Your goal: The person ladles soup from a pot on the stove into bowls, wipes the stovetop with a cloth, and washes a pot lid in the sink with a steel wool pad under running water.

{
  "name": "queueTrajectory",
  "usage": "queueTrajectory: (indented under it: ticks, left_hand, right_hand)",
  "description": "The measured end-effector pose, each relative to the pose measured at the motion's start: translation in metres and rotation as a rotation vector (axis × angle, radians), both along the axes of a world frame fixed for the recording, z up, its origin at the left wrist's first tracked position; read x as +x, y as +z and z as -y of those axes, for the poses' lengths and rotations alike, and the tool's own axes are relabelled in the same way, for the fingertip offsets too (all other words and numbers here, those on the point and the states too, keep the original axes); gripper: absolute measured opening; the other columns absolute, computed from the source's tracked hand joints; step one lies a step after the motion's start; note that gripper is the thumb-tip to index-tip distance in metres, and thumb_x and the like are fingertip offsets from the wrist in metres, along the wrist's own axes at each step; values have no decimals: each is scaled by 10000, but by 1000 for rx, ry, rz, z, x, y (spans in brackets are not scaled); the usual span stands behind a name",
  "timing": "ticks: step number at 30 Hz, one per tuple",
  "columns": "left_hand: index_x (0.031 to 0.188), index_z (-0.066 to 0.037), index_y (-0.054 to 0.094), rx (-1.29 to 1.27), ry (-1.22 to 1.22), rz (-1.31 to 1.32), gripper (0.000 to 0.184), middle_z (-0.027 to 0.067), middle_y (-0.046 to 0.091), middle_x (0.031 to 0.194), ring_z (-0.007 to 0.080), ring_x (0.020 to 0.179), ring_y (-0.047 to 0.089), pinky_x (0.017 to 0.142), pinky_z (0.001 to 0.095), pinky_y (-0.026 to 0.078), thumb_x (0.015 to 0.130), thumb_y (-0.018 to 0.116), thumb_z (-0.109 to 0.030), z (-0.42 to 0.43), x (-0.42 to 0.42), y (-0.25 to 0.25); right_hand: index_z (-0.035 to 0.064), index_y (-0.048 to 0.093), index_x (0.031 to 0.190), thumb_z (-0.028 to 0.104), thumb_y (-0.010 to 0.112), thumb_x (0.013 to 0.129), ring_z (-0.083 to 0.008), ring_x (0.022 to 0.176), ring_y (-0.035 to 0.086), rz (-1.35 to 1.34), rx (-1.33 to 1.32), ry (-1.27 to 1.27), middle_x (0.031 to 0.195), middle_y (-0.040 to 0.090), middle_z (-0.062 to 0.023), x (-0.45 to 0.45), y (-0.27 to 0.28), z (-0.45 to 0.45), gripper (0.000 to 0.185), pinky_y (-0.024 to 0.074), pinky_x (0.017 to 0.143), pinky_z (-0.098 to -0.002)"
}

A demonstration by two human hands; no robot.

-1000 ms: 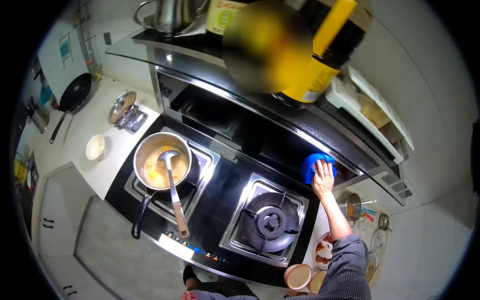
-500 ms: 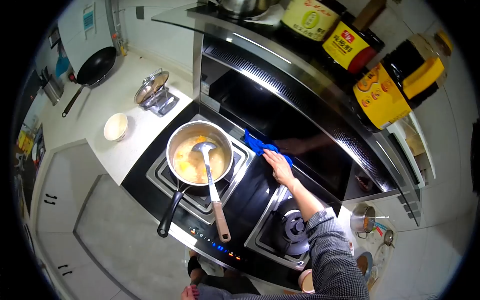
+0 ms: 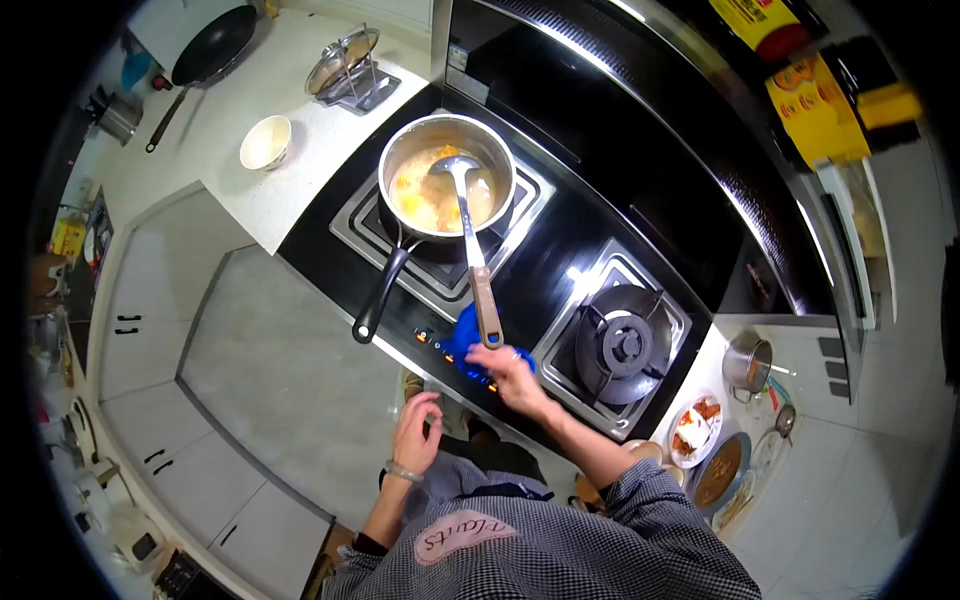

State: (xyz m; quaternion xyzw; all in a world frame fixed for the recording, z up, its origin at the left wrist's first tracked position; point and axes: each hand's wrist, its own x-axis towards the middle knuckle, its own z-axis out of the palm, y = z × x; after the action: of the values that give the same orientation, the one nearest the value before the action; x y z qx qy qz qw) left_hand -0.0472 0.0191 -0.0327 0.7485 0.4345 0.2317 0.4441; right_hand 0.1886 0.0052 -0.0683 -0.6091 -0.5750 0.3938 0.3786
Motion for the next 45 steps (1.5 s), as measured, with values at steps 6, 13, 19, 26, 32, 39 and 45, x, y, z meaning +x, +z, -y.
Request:
queueTrajectory:
  ticks: [6, 13, 19, 26, 32, 39, 45]
  left_hand:
    - [910, -56, 528, 31, 44, 53, 103, 104, 582, 1152, 311, 1017, 518, 914, 380, 398, 809, 539, -37, 4, 6, 29]
    - [979, -77, 531, 155, -441, -243, 184, 39, 509, 1317, 298, 1079, 471, 931, 414, 385, 821, 561, -167, 11, 55, 16]
    - [976, -107, 545, 291, -470, -449, 229, 13, 377, 1446, 273, 1019, 482, 876, 396, 403, 829, 563, -282, 30, 75, -5]
    - [930, -70, 559, 396, -290, -344, 247, 50, 419, 1415, 287, 978, 478, 843, 398, 413, 793, 598, -271, 46, 80, -6]
    - [947, -85, 542, 392, -379, -404, 253, 58, 425, 1405, 288, 989, 480, 851, 399, 416, 806, 576, -292, 40, 77, -2]
    - [989, -83, 557, 378, -435, -449, 275, 43, 441, 1392, 269, 951, 497, 829, 390, 421, 811, 562, -293, 40, 69, -14]
    - [1128, -62, 550, 215, -280, -193, 324, 73, 598, 1058, 299, 967, 516, 845, 403, 428, 848, 570, -223, 35, 48, 11]
  right_hand:
    - [42, 617, 1135, -78, 528, 786, -285, 1136, 537, -448, -343, 430, 1186, 589, -145, -59, 26, 76, 380, 391, 1007, -363]
    - [19, 622, 1113, -94, 515, 725, -317, 1111, 549, -261, -369, 464, 1138, 606, -175, -52, 71, 120, 418, 422, 971, -372]
    - [79, 607, 1156, -69, 530, 771, -305, 1143, 516, -229, -392, 331, 1182, 592, -125, -40, 90, 134, 420, 379, 1018, -391]
    - [33, 620, 1096, -86, 526, 728, -306, 1105, 557, -206, -268, 278, 1115, 627, -154, -40, 88, 144, 398, 405, 992, -379]
    - [39, 615, 1097, -79, 525, 738, -306, 1105, 559, -225, -299, 279, 1122, 624, -148, -40, 90, 139, 388, 408, 988, -378]
    - [30, 611, 1085, -69, 527, 747, -290, 1101, 568, -235, -303, 328, 1120, 626, -141, -42, 81, 135, 361, 410, 985, -365]
    - [27, 615, 1091, -59, 544, 747, -250, 1076, 581, -275, -374, 334, 1097, 642, -125, -42, 94, 121, 361, 418, 972, -353]
